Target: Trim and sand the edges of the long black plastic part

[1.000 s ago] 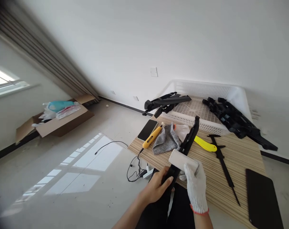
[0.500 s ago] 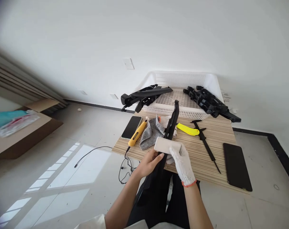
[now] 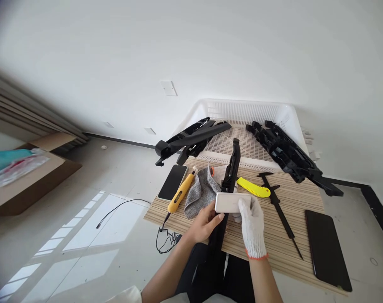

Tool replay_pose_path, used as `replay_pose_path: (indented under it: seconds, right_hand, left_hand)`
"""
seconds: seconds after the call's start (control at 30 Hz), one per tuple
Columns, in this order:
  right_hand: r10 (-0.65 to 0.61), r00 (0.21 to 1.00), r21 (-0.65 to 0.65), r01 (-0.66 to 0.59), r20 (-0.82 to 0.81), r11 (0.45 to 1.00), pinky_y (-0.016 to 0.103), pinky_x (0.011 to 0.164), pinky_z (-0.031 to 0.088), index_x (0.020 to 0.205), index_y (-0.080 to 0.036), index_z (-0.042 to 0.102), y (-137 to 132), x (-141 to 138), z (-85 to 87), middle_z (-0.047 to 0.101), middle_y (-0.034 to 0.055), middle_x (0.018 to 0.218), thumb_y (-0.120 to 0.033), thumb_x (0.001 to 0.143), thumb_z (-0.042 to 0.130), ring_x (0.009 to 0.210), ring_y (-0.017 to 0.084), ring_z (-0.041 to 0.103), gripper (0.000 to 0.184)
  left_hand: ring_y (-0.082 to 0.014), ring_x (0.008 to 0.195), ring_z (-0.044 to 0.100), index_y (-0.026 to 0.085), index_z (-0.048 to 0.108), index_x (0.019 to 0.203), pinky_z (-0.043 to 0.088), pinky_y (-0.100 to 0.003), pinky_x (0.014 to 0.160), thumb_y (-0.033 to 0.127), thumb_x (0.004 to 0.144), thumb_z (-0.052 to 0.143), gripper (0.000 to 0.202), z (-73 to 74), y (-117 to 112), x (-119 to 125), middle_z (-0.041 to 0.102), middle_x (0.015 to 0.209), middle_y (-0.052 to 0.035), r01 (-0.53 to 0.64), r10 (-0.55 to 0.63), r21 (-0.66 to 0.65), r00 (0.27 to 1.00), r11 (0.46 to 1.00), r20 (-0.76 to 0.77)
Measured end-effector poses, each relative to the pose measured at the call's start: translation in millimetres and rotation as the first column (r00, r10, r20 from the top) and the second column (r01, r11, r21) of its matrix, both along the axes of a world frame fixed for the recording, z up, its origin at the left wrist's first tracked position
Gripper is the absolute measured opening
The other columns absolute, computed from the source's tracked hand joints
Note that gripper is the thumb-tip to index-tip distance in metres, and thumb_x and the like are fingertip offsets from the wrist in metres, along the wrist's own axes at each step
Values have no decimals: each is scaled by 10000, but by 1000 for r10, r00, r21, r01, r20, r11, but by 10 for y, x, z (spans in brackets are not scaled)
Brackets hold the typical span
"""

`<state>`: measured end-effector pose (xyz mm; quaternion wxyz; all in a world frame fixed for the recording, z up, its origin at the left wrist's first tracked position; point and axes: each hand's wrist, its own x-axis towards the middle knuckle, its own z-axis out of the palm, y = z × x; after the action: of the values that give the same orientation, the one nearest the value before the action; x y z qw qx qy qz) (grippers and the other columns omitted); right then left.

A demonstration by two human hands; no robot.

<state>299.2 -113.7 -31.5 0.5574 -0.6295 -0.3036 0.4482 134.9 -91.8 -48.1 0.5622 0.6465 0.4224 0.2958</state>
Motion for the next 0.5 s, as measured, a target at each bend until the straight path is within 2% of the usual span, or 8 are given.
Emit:
replay_pose_path:
  seconds: [0.1, 0.23, 0.4, 0.5]
  right_hand:
    - [45, 995, -23, -43, 87, 999, 276, 500, 510, 993, -187, 616, 31, -7, 31, 714, 45, 851, -562, 848, 646, 611, 174, 618, 403]
    - [140, 964, -52, -131, 224, 990, 323, 584, 562, 1011, -188, 644, 77, -26, 43, 735, 80, 944, -580, 826, 647, 741, 233, 674, 433]
    - [149, 939, -40, -143, 311, 989, 360, 733, 569, 1042, -186, 669, 134, -16, 30, 753, 101, 1014, -574, 839, 624, 888, 274, 700, 440]
    - [148, 936, -49, -139, 320, 989, 360, 786, 563, 1061, -188, 667, 169, -38, 95, 755, 105, 1060, -567, 823, 647, 953, 282, 701, 448]
  left_hand:
    - [-196, 703, 626, 153, 665, 1109, 528, -320, 703, 627, 932, 496, 533, -31, 25, 15, 676, 726, -33, -23, 23, 14, 1000, 1000, -12]
    - [-260, 859, 660, 161, 708, 975, 538, -369, 818, 625, 934, 494, 513, -99, 55, 62, 689, 740, -59, -57, 57, 23, 998, 998, 17]
    - [-285, 1022, 654, 157, 716, 1050, 529, -387, 921, 602, 935, 513, 502, -127, 60, 73, 730, 882, -78, -76, 75, 13, 996, 997, 54]
    - [-285, 1062, 651, 143, 718, 1064, 518, -390, 960, 587, 942, 515, 503, -120, 69, 68, 739, 899, -80, -57, 56, 10, 997, 998, 55]
